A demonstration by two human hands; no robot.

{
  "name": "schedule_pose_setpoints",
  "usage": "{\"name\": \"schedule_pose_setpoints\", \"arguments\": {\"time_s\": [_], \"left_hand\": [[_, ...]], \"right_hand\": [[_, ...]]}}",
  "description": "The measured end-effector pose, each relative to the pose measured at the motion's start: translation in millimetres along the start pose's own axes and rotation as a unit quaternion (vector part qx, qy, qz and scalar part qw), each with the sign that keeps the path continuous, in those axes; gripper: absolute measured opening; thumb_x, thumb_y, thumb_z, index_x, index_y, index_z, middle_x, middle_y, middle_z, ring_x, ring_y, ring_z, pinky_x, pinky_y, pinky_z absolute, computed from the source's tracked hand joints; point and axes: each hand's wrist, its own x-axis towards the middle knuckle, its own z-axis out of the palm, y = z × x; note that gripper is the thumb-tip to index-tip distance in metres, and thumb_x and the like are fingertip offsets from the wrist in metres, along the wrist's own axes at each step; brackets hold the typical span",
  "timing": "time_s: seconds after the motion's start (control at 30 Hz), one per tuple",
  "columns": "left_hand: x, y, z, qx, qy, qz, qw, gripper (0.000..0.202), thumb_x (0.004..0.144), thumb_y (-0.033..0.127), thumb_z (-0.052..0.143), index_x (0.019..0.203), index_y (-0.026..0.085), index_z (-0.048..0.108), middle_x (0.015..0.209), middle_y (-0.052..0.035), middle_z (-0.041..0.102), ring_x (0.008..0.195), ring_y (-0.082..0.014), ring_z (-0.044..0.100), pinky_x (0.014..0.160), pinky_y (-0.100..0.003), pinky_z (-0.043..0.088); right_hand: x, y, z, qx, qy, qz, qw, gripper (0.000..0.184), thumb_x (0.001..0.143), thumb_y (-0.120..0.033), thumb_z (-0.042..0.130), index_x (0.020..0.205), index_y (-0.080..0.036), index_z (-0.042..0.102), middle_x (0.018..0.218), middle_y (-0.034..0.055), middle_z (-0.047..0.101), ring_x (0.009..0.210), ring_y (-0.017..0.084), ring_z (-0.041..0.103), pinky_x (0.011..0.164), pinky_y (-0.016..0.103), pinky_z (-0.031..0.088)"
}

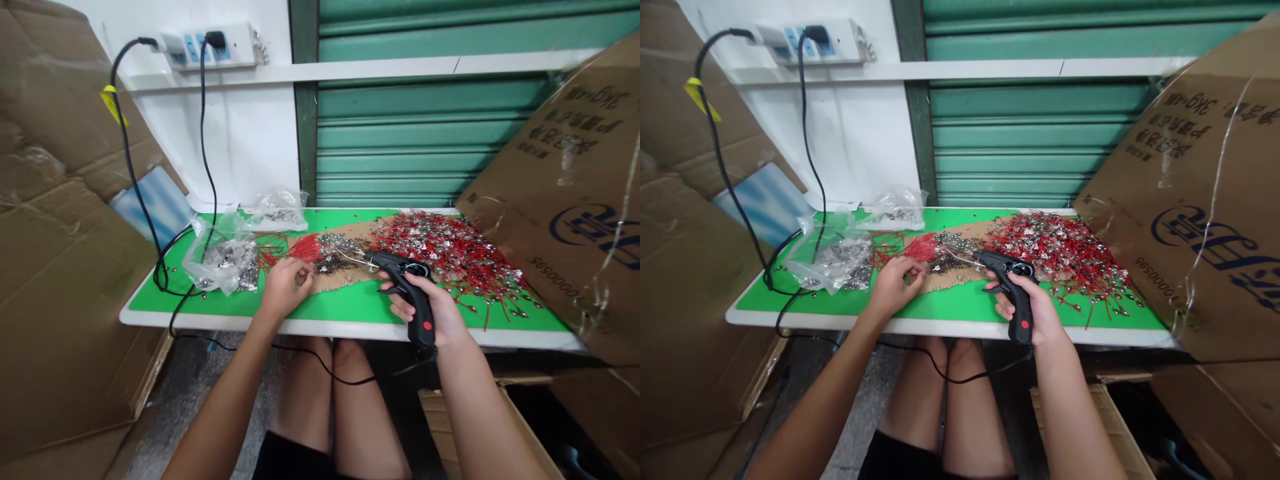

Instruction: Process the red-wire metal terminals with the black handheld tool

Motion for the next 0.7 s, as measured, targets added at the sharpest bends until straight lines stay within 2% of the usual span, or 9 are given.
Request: {"name": "schedule_pose_setpoints", "arguments": {"time_s": [0.27, 0.47, 0.7], "left_hand": [[1.0, 2.7, -0.8, -0.005, -0.008, -0.017, 1.000, 0.005, 0.084, 0.018, 0.061, 0.080, 0.019, 0.065, 0.080, -0.0027, 0.067, 0.081, -0.0187, 0.058, 0.078, -0.032, 0.046], [1.0, -0.6, 0.4, -0.027, 0.031, -0.011, 0.999, 0.006, 0.082, 0.019, 0.066, 0.078, 0.018, 0.070, 0.079, -0.0029, 0.066, 0.082, -0.0181, 0.058, 0.082, -0.032, 0.045], [-0.8, -3.2, -0.1, -0.057, 0.032, -0.032, 0.997, 0.010, 0.084, 0.024, 0.068, 0.078, 0.020, 0.074, 0.073, -0.0015, 0.066, 0.076, -0.0160, 0.057, 0.077, -0.030, 0.044]], "right_hand": [[-2.4, 4.9, -8.9, 0.056, -0.022, -0.023, 0.998, 0.023, 0.082, -0.029, 0.063, 0.093, -0.013, 0.075, 0.084, 0.0089, 0.070, 0.042, 0.006, 0.030, 0.035, 0.019, 0.034], [-1.7, 9.1, -18.4, 0.105, -0.059, -0.034, 0.992, 0.026, 0.083, -0.029, 0.064, 0.099, -0.012, 0.073, 0.081, 0.0081, 0.069, 0.041, 0.006, 0.031, 0.033, 0.019, 0.035], [-3.8, 12.1, -19.9, 0.142, -0.062, -0.053, 0.986, 0.026, 0.085, -0.029, 0.063, 0.102, -0.012, 0.071, 0.082, 0.0072, 0.069, 0.042, 0.006, 0.033, 0.034, 0.018, 0.038]]}}
